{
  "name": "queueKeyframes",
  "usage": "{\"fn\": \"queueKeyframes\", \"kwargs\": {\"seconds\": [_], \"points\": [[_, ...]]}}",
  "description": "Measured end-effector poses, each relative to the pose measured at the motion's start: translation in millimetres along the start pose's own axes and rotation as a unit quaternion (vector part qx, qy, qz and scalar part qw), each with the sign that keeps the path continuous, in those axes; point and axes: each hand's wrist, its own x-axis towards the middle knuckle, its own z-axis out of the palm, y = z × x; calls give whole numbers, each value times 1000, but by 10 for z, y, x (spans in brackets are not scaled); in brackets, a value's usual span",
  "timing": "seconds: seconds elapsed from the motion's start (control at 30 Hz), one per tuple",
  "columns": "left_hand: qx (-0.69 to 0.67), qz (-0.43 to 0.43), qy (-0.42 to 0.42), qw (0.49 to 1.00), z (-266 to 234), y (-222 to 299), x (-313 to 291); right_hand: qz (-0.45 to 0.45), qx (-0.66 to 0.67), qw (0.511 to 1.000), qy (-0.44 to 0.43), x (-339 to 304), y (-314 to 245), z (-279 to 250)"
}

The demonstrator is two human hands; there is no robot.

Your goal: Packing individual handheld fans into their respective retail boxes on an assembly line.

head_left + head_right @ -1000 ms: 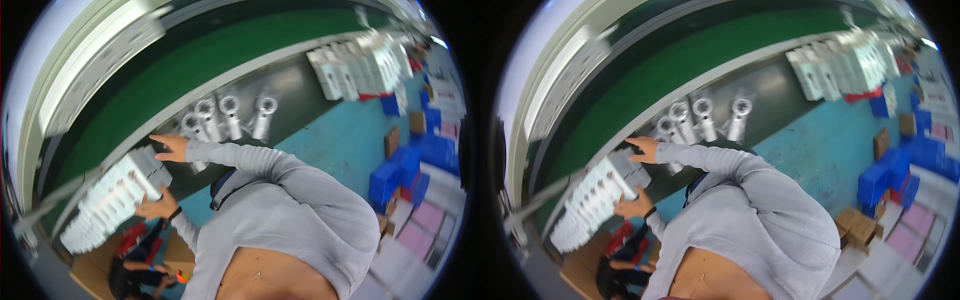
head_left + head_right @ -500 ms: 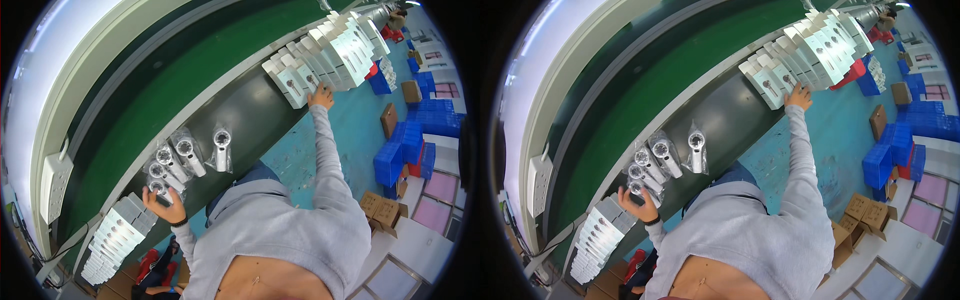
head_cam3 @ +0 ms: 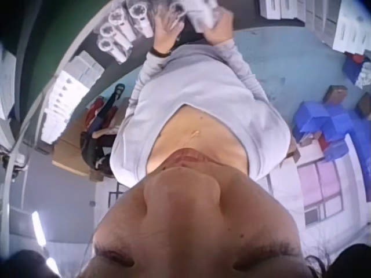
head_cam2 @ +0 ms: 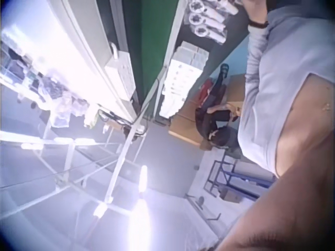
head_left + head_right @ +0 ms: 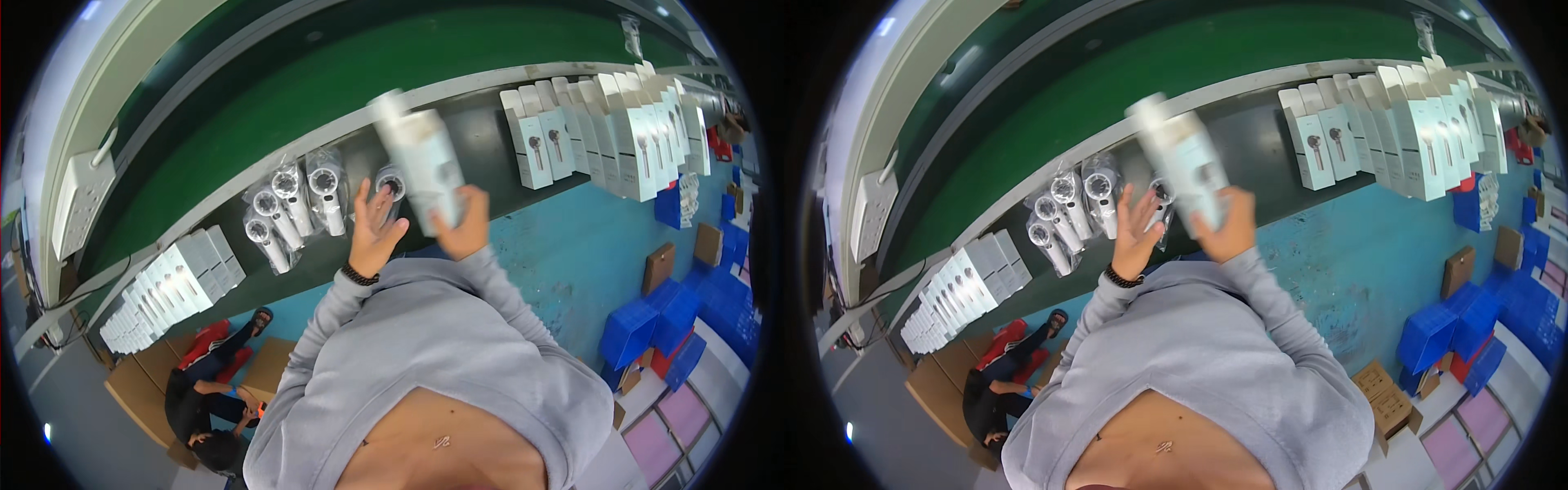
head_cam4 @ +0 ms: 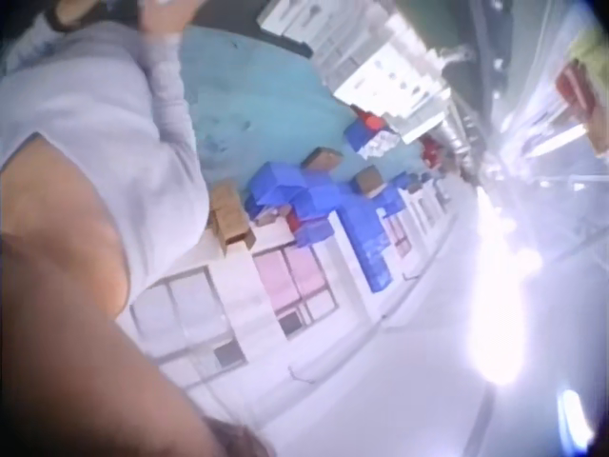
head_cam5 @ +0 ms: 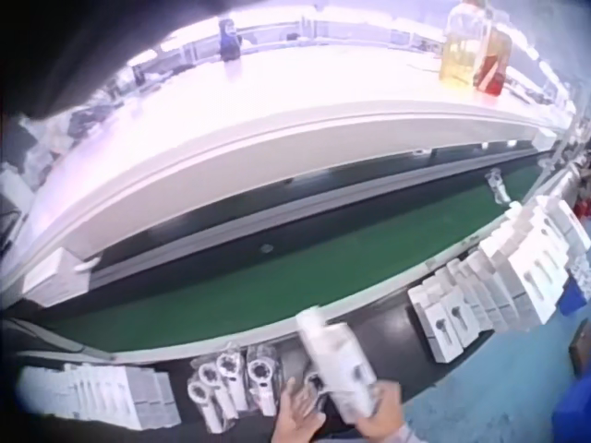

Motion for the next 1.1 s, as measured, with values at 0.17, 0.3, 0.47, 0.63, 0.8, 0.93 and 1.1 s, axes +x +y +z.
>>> {"fn": "queueKeyframes", "kwargs": {"seconds": [0.17,0.3,0.47,0.63,0.8,0.93,1.1], "points": [[72,47,126,988,-311,50,32,-72,117,948,-287,-52,-113,246],[237,32,49,970,-723,288,-142,79,100,983,-133,273,488,639],[334,7,5,942,-954,549,-413,43,40,962,-268,633,817,1293],[363,22,22,931,-1090,642,-629,57,46,958,-276,771,992,1580],[388,40,15,921,-1113,683,-625,100,112,924,-352,821,870,1356],[411,-23,37,910,-1167,609,-491,57,216,952,-208,991,382,587],[458,-14,-8,889,-1199,471,-321,58,236,970,-27,1190,-481,-380]]}}
